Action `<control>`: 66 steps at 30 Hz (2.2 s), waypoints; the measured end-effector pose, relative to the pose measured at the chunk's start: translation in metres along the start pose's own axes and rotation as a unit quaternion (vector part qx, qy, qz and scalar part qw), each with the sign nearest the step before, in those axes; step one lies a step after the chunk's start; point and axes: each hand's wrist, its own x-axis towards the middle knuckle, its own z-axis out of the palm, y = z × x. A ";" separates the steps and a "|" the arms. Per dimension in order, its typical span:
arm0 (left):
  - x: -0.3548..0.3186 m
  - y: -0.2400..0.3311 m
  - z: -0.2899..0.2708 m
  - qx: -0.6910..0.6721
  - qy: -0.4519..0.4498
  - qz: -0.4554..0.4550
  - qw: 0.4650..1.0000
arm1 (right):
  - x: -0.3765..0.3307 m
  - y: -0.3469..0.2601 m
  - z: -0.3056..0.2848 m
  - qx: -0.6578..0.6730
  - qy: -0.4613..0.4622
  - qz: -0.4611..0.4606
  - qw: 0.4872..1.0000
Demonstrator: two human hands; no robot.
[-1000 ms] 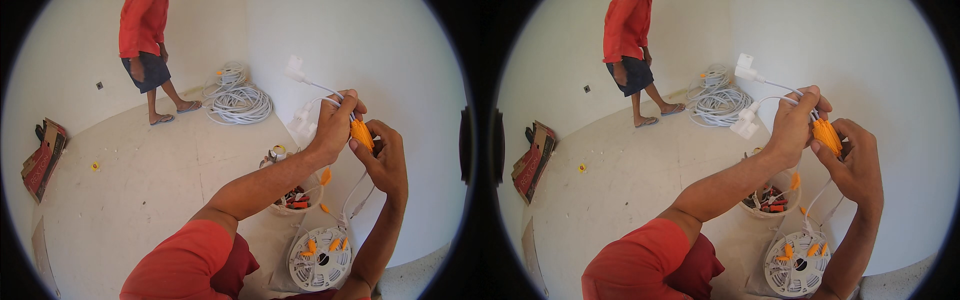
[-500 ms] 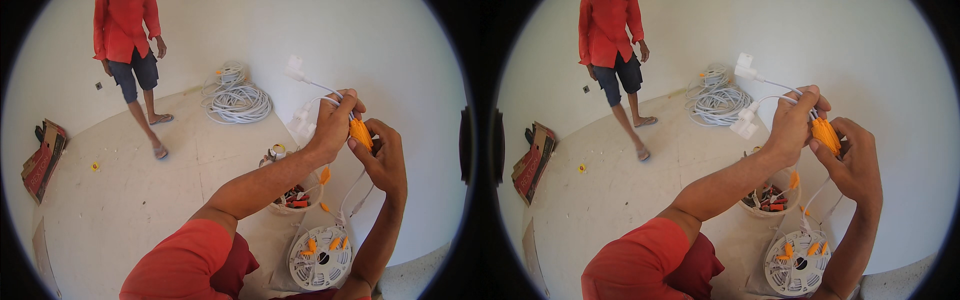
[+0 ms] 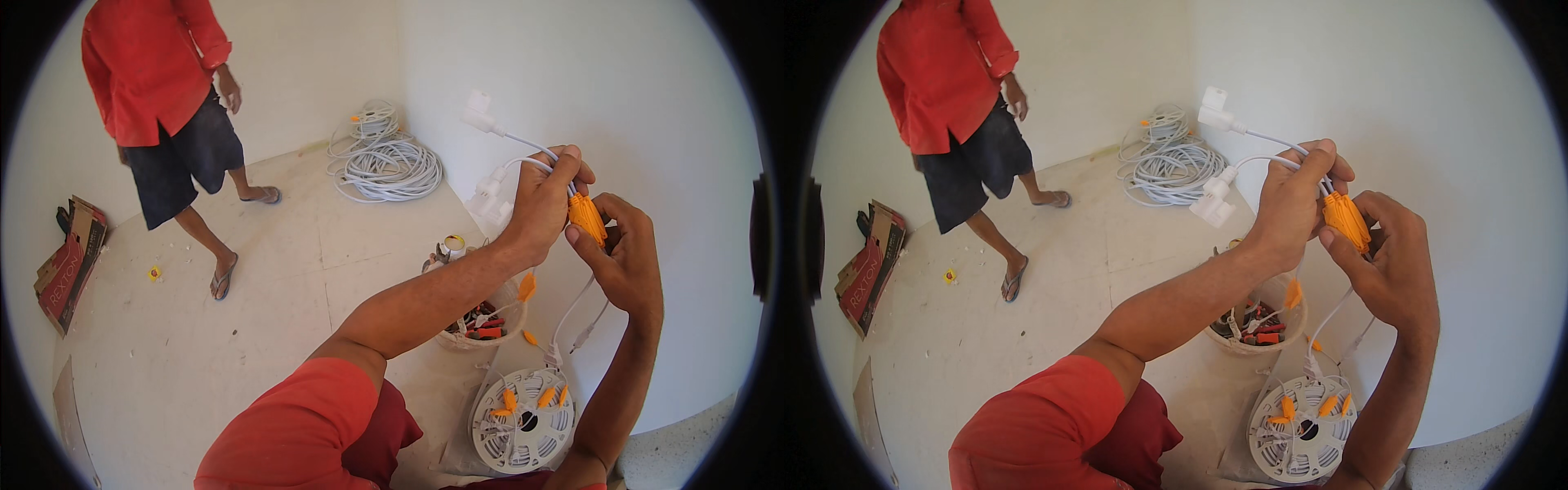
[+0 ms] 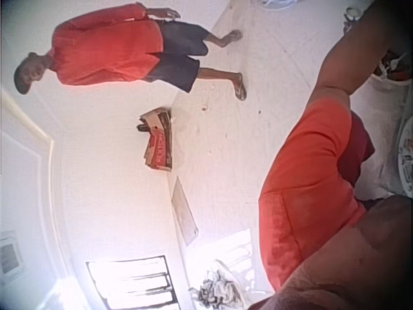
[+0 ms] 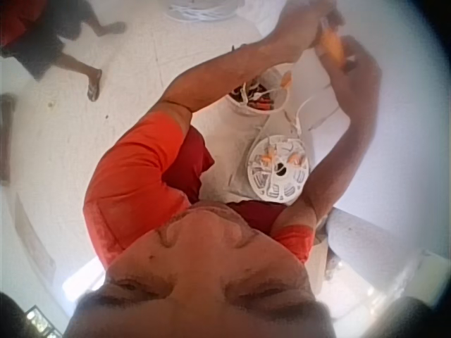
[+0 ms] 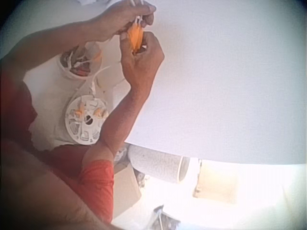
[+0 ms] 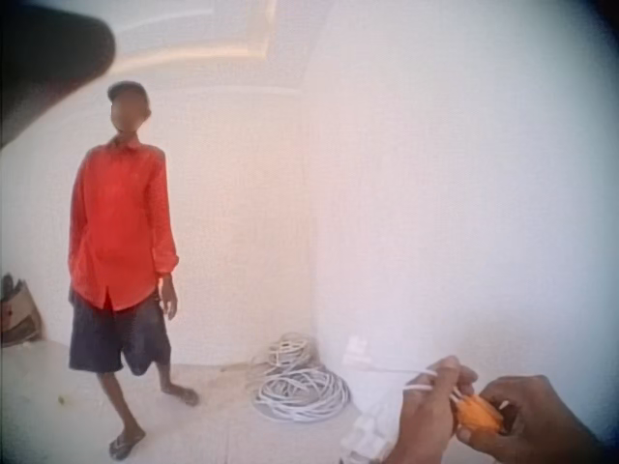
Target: The person assembles electrical cords by attaching orange connectors to white wires. They repeatedly pick up wires and connectors, align them, and press them together. A second person in the background handles a coil of white cable.
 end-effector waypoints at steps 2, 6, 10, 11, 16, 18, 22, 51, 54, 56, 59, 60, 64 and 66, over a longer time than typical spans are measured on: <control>0.000 0.000 0.000 -0.001 0.004 0.002 1.000 | 0.000 0.000 0.001 -0.004 0.003 -0.001 1.000; 0.001 0.000 0.000 0.002 0.000 0.010 1.000 | 0.000 0.000 0.001 -0.007 0.007 0.001 1.000; 0.001 -0.001 0.000 0.001 -0.001 0.014 1.000 | 0.000 0.000 0.001 -0.003 0.004 -0.001 1.000; 0.001 -0.001 0.000 0.001 0.000 0.013 1.000 | 0.000 0.000 0.001 0.007 0.002 -0.001 1.000; -0.001 -0.001 0.001 0.003 0.001 0.017 1.000 | -0.001 0.001 0.004 0.014 0.014 -0.017 1.000; -0.001 -0.001 0.003 -0.007 0.008 0.030 1.000 | -0.001 0.002 0.004 0.016 0.012 -0.019 1.000; -0.002 0.002 0.000 0.003 0.017 -0.019 1.000 | -0.002 0.004 0.003 0.033 0.015 -0.032 0.999; 0.012 0.027 -0.017 -0.089 -0.013 0.019 0.996 | 0.007 0.044 0.016 0.028 -0.162 0.036 0.986; 0.010 0.024 -0.014 -0.098 -0.030 0.006 0.995 | 0.007 0.051 0.031 0.079 -0.176 0.006 0.981; 0.008 0.022 -0.011 -0.099 -0.025 -0.008 0.995 | 0.008 0.055 0.038 0.143 -0.181 -0.007 0.973; 0.005 0.020 -0.008 -0.076 -0.011 0.002 0.997 | 0.011 0.056 0.046 0.223 -0.200 -0.029 0.954; 0.005 0.020 -0.008 -0.072 -0.009 0.008 0.997 | 0.012 0.056 0.048 0.247 -0.206 -0.036 0.946; 0.006 0.023 -0.011 -0.069 -0.039 0.038 0.996 | 0.013 0.053 0.050 0.252 -0.253 -0.010 0.934; 0.009 0.024 -0.011 -0.074 -0.065 0.059 0.993 | 0.013 0.049 0.047 0.268 -0.238 -0.023 0.933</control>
